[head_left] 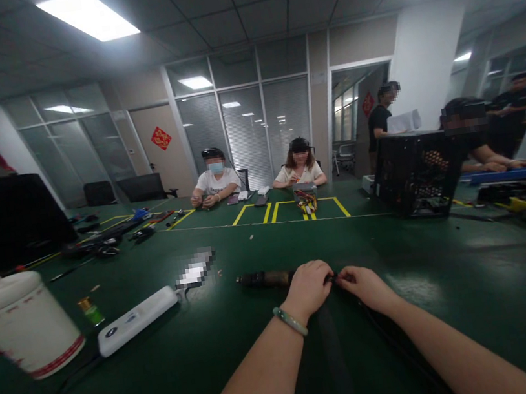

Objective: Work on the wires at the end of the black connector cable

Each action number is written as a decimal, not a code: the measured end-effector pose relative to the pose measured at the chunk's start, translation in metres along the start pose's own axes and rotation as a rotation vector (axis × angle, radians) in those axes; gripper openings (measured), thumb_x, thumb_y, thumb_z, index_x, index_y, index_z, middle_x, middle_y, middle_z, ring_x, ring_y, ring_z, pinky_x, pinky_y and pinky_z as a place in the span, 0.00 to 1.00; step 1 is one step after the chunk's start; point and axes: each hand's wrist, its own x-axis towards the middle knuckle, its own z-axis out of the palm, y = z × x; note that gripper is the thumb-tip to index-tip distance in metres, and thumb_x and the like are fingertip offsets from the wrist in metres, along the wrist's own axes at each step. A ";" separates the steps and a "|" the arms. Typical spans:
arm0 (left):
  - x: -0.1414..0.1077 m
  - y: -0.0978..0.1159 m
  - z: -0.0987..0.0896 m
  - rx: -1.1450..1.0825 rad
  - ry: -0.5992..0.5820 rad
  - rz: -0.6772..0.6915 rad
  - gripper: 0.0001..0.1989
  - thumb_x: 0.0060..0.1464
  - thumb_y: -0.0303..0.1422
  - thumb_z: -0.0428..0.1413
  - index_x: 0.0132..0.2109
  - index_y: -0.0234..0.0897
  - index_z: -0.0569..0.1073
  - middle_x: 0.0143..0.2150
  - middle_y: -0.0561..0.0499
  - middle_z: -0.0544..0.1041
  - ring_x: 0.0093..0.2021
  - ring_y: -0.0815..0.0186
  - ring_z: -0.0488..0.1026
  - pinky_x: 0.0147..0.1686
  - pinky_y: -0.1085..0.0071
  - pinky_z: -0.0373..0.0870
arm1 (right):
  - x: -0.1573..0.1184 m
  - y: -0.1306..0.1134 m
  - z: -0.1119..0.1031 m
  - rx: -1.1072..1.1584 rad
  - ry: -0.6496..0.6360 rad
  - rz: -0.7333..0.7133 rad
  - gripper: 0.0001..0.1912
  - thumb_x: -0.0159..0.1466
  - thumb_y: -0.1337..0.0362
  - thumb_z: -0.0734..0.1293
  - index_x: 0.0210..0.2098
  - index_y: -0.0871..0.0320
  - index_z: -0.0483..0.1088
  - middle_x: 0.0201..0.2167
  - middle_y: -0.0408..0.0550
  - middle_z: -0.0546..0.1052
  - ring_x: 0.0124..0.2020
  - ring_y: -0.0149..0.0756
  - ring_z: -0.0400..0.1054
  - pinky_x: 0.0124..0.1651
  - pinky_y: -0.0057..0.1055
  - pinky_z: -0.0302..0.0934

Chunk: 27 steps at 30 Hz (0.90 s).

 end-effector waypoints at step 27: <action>0.002 -0.001 0.003 0.005 -0.009 -0.024 0.04 0.58 0.27 0.54 0.42 0.38 0.70 0.42 0.51 0.74 0.44 0.63 0.70 0.47 0.66 0.65 | -0.001 -0.002 -0.001 0.016 -0.014 -0.007 0.12 0.62 0.57 0.64 0.36 0.57 0.75 0.32 0.46 0.79 0.33 0.37 0.72 0.34 0.29 0.59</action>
